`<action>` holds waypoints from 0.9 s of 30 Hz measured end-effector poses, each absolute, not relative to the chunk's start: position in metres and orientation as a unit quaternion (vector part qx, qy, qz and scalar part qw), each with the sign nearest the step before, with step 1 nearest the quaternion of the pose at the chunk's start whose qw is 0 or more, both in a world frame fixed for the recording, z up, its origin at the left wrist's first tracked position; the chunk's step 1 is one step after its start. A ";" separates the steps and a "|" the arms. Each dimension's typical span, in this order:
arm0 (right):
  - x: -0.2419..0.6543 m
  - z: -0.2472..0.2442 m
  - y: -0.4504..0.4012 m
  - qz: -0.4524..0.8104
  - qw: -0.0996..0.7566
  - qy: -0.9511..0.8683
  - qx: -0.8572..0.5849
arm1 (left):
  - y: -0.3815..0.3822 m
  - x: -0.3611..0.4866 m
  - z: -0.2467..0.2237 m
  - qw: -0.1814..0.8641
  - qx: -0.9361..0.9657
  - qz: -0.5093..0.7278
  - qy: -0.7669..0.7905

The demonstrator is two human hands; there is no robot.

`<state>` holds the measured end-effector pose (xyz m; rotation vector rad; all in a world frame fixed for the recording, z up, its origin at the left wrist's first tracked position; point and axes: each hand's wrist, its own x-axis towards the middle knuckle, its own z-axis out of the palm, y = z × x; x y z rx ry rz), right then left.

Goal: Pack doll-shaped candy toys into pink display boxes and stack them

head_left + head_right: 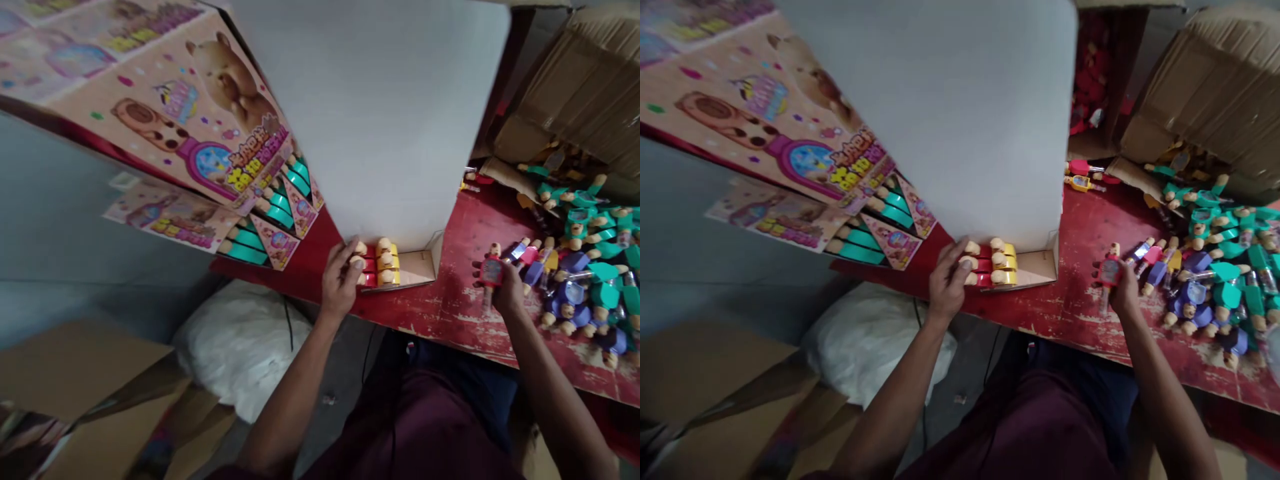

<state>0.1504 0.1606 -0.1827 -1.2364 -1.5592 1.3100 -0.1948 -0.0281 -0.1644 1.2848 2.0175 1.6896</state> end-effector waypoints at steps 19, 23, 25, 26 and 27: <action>0.134 -0.127 0.107 0.344 0.336 -0.774 -0.412 | 0.021 -0.117 -0.171 0.184 0.531 0.586 0.584; 0.131 -0.137 0.106 0.324 0.288 -0.816 -0.381 | 0.021 -0.115 -0.171 0.176 0.530 0.587 0.586; 0.133 -0.138 0.104 0.327 0.262 -0.837 -0.351 | 0.021 -0.114 -0.170 0.173 0.527 0.587 0.589; 0.135 -0.137 0.103 0.329 0.253 -0.846 -0.334 | 0.021 -0.113 -0.170 0.172 0.526 0.588 0.590; 0.136 -0.137 0.102 0.330 0.249 -0.854 -0.316 | 0.021 -0.113 -0.170 0.170 0.525 0.589 0.590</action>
